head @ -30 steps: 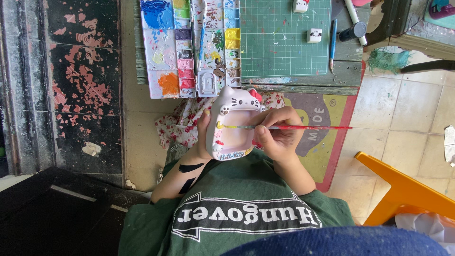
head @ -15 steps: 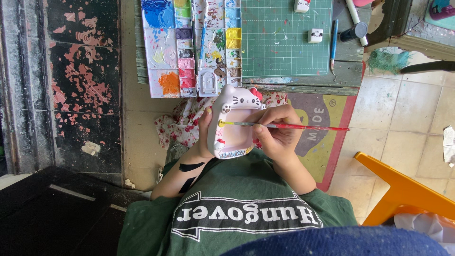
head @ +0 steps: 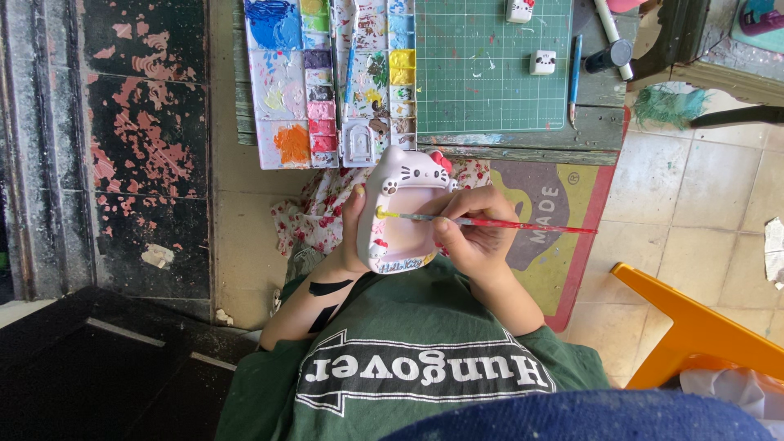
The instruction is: The person sits on the floor and paints a Hello Kitty-shaped ceramic dish with a paintbrush, dipping the brush into watercolor palettes and applying paint to the dish's rim and edges, rotating the dish to reach different sides.
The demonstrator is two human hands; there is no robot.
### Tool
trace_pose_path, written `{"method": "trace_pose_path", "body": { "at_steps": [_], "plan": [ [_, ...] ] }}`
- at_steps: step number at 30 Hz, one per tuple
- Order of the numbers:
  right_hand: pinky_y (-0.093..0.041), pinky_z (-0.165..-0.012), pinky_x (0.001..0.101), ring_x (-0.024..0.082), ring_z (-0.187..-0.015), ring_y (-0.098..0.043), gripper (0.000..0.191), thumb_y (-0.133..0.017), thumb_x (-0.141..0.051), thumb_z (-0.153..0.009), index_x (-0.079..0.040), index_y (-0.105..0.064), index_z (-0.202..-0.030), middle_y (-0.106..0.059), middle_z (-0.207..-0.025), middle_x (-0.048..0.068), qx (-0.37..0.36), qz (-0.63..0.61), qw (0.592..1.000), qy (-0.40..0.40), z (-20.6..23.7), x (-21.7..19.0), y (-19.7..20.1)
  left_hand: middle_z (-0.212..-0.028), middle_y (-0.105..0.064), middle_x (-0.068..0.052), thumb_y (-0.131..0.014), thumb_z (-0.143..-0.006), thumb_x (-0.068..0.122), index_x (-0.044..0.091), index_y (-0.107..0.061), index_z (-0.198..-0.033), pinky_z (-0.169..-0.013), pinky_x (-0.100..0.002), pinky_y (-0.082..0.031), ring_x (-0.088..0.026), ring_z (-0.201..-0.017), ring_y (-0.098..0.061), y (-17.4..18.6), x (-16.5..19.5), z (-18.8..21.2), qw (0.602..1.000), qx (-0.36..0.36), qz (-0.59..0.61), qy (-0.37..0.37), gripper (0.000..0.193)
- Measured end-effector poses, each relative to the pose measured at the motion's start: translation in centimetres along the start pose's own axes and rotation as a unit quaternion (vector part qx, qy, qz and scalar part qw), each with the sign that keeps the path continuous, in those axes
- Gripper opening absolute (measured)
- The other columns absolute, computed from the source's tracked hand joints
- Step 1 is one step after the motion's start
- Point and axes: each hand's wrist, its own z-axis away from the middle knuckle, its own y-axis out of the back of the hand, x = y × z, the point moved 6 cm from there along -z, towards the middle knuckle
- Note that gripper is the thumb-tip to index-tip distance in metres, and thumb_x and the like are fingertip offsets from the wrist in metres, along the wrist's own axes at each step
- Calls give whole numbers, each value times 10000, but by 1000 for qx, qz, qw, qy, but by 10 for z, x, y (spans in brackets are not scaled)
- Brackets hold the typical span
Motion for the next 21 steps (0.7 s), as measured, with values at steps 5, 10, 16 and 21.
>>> {"method": "trace_pose_path", "body": {
  "at_steps": [5,10,16,21],
  "plan": [
    [-582,-732,285,178,-805,-708,208,-707,-61,-997,-6,-507,-1016,-715,-897,181,-14,22,999,27,-4,-3,-1,-1605,-428,-198,-402,-967,763,43,-251,-1653,-1250,-522,-382,-337,-1475,-463,2,0,-2,1000,10,24,5,1006],
    [-584,-709,286,190,-816,-709,214,-709,-59,-1000,-13,-500,-1020,-687,-869,153,-4,14,999,31,-2,-1,2,-1603,-433,-197,-417,-970,764,42,-262,-1649,-1255,-524,-386,-338,-1478,-467,4,-1,-1,999,13,33,0,1003],
    [-546,-613,259,135,-695,-645,231,-714,-64,-1018,-22,-488,-1028,-670,-858,141,24,-48,999,-3,-4,4,2,-1604,-429,-192,-406,-963,764,45,-252,-1652,-1261,-512,-377,-323,-1481,-462,4,-1,-5,1000,18,22,2,1007],
    [-554,-617,261,137,-687,-650,219,-706,-60,-1018,-15,-492,-1027,-663,-827,124,17,-29,999,7,-6,0,-1,-1588,-440,-218,-381,-971,770,31,-250,-1653,-1250,-523,-379,-341,-1464,-472,7,-2,-4,1000,23,14,9,1015]
  ]
}}
